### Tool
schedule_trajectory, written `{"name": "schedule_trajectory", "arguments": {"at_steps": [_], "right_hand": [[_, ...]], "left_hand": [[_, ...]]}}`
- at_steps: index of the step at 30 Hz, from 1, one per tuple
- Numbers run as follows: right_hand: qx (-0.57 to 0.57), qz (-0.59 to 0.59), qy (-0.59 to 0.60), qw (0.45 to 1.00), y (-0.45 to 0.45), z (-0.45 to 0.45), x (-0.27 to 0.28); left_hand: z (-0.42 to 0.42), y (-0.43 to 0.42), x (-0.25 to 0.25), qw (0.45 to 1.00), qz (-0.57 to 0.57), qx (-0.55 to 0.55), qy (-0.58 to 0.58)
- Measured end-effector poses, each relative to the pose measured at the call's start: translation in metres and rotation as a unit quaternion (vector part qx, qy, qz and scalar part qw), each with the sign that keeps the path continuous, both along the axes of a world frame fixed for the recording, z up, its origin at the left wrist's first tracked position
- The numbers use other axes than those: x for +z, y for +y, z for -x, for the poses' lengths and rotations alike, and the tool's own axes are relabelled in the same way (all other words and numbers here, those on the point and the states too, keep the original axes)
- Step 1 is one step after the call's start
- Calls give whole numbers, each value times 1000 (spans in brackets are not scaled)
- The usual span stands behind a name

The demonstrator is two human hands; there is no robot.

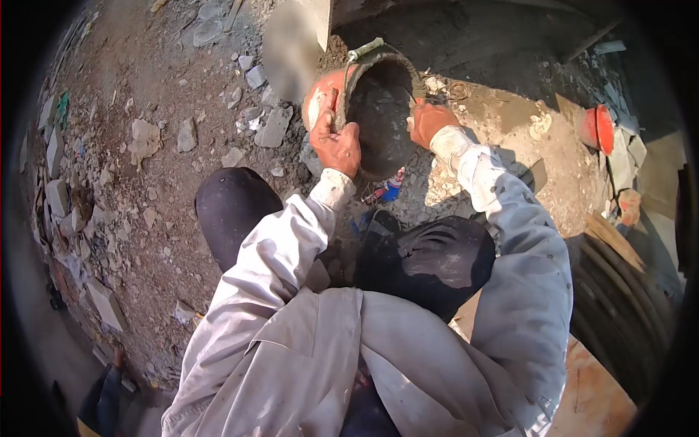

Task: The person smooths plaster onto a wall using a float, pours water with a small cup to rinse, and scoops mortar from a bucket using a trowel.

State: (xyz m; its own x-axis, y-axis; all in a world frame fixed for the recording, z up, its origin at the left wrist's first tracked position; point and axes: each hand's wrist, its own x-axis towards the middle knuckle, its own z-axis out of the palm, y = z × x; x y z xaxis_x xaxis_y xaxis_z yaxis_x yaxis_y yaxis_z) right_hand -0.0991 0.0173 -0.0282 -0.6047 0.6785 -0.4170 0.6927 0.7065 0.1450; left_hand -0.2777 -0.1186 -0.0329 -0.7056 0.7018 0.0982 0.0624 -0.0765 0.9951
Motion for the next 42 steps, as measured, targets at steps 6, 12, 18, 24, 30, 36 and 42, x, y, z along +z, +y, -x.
{"name": "schedule_trajectory", "arguments": {"at_steps": [6,12,18,24,30,36,42], "right_hand": [[-130,342,68,928,-47,12,-3],[186,156,244,939,-68,2,-10],[39,82,216,972,-36,16,-11],[40,102,79,991,-56,65,-1],[64,-12,147,987,-56,44,54],[86,-69,-11,994,0,39,-5],[38,127,-33,991,-11,22,-44]], "left_hand": [[22,1,-15,994,-76,31,-73],[26,-17,-14,992,43,12,-117],[32,-24,-16,1000,14,8,2],[49,-30,-40,998,32,-7,-57],[48,-30,-24,994,46,-23,-96],[50,-31,-24,991,87,-23,-100],[67,-28,-36,992,43,-25,-114]]}}
